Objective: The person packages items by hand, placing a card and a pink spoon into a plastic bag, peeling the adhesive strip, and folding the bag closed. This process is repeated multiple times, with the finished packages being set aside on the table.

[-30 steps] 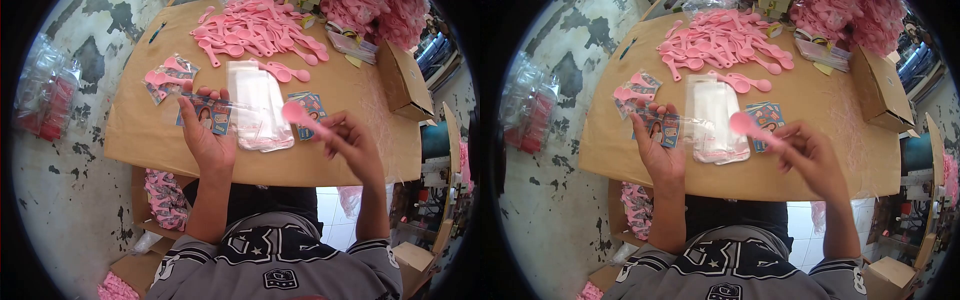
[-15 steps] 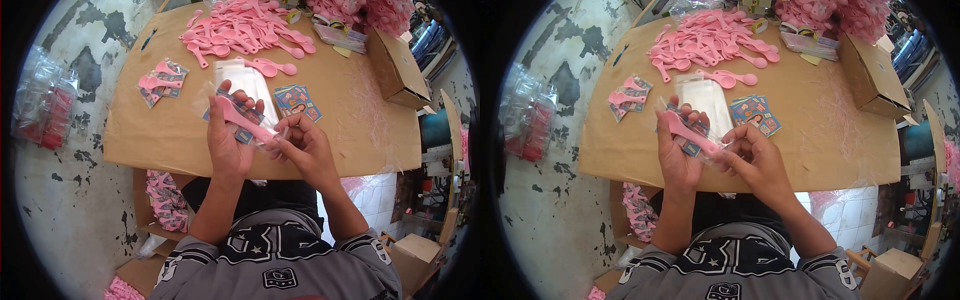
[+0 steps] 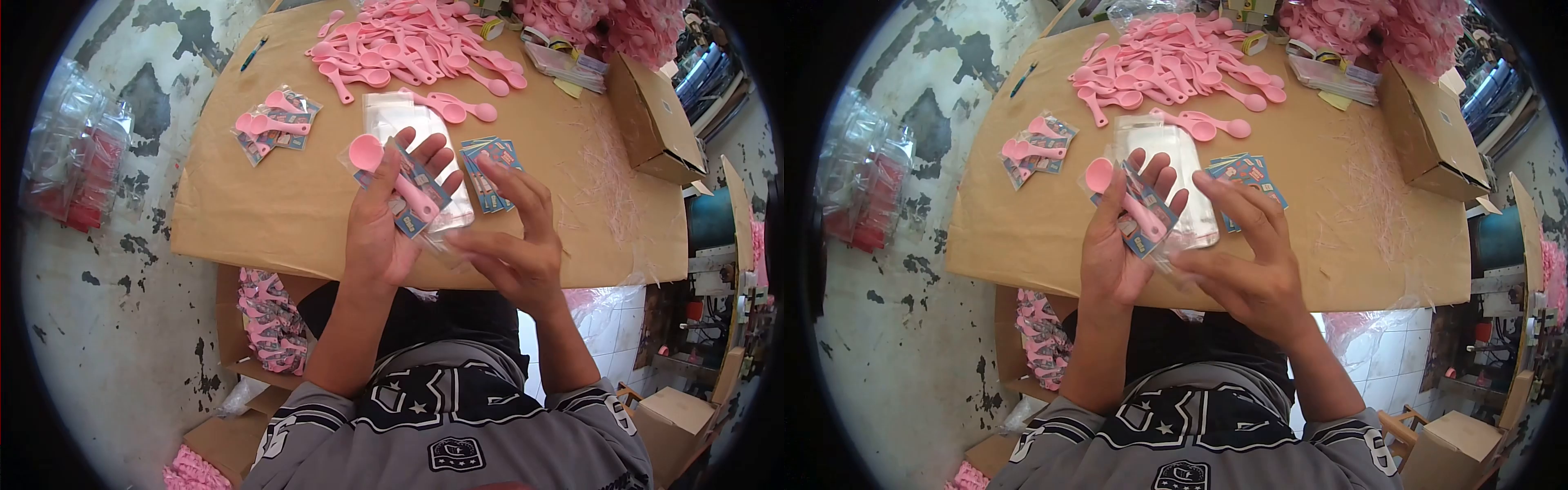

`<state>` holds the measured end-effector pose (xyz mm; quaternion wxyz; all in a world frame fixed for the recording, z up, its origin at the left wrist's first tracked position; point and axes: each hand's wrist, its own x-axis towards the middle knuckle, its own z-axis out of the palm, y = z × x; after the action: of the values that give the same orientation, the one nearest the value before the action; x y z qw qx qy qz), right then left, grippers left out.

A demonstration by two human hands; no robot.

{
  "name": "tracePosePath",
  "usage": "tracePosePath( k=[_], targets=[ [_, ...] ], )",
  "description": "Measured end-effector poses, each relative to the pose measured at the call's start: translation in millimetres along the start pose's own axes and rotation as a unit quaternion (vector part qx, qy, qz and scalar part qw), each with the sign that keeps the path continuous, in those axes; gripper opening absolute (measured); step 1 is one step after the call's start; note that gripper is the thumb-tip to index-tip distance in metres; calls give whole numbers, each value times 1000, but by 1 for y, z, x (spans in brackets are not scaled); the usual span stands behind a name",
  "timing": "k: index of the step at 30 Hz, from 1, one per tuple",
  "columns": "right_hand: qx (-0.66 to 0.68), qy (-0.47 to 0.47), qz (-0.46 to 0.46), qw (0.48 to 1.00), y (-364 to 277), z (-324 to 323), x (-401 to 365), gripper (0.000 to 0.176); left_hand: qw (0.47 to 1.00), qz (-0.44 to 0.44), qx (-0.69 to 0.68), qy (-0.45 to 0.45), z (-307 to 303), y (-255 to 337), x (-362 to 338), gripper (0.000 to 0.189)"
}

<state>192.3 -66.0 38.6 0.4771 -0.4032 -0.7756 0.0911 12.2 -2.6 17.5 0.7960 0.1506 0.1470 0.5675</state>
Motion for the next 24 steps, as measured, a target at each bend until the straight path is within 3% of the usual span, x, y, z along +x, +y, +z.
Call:
tracePosePath(
  k=[2,4,6,10,14,16,19,21,23,24],
  targets=[
    [87,-39,-26,995,13,-14,-3,26,999,-26,-27,-26,-7,10,2,40],
    [56,-7,23,998,18,-20,-4,28,998,-51,-36,-27,-5,16,1,44],
    [-33,16,51,998,18,-18,-1,36,996,-74,-35,-30,0,15,1,48],
    [-159,-19,-22,987,20,-2,8,49,993,-114,-10,-35,9,2,0,54],
    [-106,-28,-64,992,20,6,13,30,983,-166,17,-73,6,-4,-3,59],
    [-25,-9,-28,999,15,-4,19,32,984,-169,14,-54,8,-6,-1,59],
    [101,37,77,991,12,-11,17,32,986,-84,136,-39,3,-1,2,61],
    [184,75,164,966,10,-16,11,33,973,-66,195,-101,2,2,3,61],
    [195,30,206,959,12,-22,12,49,948,-63,257,-177,6,5,0,59],
    [229,14,254,939,10,-21,10,52,935,-39,314,-160,14,0,-3,59]
  ],
)
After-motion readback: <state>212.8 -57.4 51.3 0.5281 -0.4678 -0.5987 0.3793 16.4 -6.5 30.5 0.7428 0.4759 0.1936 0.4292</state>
